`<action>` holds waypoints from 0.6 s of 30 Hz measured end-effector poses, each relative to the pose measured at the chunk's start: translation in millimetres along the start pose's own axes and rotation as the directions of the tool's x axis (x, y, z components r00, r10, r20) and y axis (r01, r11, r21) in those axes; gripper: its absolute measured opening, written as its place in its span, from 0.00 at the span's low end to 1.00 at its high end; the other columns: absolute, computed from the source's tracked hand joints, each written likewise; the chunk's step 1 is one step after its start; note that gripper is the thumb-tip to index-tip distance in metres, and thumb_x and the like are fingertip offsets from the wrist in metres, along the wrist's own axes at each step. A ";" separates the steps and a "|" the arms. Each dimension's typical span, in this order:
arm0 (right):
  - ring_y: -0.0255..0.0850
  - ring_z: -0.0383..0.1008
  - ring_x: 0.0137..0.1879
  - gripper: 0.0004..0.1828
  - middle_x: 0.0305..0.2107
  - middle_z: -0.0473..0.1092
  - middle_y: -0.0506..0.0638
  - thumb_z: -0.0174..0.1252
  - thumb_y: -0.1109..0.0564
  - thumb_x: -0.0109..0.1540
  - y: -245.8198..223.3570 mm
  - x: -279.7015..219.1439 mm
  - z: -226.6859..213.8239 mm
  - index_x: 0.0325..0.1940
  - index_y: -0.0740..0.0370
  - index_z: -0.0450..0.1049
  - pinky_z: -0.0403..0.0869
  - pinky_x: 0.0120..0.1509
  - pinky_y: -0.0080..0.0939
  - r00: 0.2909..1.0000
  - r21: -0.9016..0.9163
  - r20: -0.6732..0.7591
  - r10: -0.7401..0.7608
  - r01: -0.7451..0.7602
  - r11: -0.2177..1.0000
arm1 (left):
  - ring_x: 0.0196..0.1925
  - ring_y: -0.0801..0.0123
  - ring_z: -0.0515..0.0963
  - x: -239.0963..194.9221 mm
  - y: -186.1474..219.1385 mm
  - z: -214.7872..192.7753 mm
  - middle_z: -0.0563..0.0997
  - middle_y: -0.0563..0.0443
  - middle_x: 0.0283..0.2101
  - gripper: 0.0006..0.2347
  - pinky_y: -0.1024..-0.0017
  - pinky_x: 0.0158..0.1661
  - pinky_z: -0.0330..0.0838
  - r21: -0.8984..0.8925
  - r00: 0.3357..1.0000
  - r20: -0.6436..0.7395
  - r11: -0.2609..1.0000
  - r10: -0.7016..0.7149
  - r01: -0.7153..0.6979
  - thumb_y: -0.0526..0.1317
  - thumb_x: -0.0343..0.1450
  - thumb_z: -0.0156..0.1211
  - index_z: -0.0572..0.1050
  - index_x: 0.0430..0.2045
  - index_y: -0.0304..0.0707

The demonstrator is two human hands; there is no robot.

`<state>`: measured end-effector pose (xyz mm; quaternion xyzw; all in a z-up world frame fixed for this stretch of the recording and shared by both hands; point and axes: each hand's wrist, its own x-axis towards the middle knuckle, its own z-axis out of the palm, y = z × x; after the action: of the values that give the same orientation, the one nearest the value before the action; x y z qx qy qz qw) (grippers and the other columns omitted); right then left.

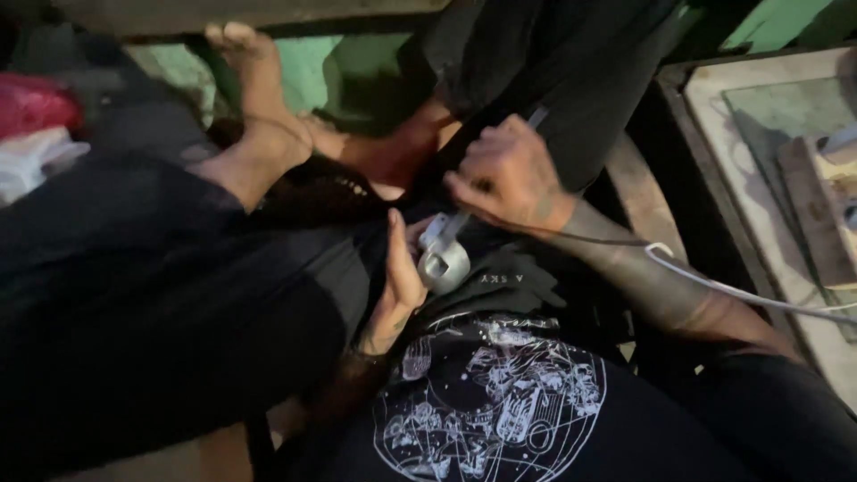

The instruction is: Repairing a small mechanical engine component using a screwdriver to adjust or remove screws.

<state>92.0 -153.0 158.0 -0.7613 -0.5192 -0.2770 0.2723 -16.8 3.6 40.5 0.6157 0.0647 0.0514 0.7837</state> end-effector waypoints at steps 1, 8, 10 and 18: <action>0.52 0.72 0.29 0.26 0.18 0.67 0.51 0.60 0.46 0.70 -11.4 6.0 -1.1 0.18 0.54 0.68 0.66 0.41 0.47 1.000 -0.015 -0.003 0.002 -0.002 1.000 | 0.40 0.67 0.84 10.0 -4.3 -3.8 0.85 0.47 0.38 0.36 0.73 0.45 0.77 -0.003 1.000 0.014 1.000 0.006 -0.006 0.62 0.79 0.21 0.81 0.47 0.34; 0.47 0.69 0.30 0.23 0.20 0.65 0.47 0.57 0.47 0.69 3.0 -2.7 10.9 0.20 0.51 0.67 0.62 0.45 0.49 0.997 -0.017 0.008 -0.078 0.078 0.997 | 0.38 0.61 0.83 9.8 -24.2 -2.1 0.83 0.42 0.35 0.35 0.70 0.42 0.77 -0.356 0.971 -0.086 0.917 -0.222 0.179 0.68 0.75 0.35 0.80 0.43 0.31; 0.46 0.69 0.31 0.22 0.21 0.66 0.48 0.58 0.45 0.68 -4.0 2.7 7.8 0.21 0.53 0.68 0.62 0.48 0.50 0.998 -0.100 0.003 -0.060 0.060 0.993 | 0.37 0.59 0.83 9.2 -21.1 -2.2 0.84 0.39 0.35 0.36 0.68 0.42 0.78 -0.421 0.952 -0.141 0.887 -0.271 0.190 0.69 0.73 0.42 0.80 0.42 0.27; 0.43 0.64 0.33 0.21 0.22 0.62 0.45 0.55 0.46 0.69 -5.1 -5.5 16.6 0.22 0.51 0.65 0.60 0.51 0.48 0.999 -0.067 0.044 -0.019 0.022 0.997 | 0.33 0.57 0.85 12.2 -37.1 -2.4 0.83 0.35 0.33 0.34 0.66 0.34 0.81 -0.402 0.982 -0.052 0.905 -0.179 0.143 0.66 0.76 0.37 0.77 0.37 0.24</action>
<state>87.8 -143.3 143.2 -0.7706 -0.5231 -0.2806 0.2320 -5.1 -1.0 3.4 0.4341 0.1381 0.0255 0.8899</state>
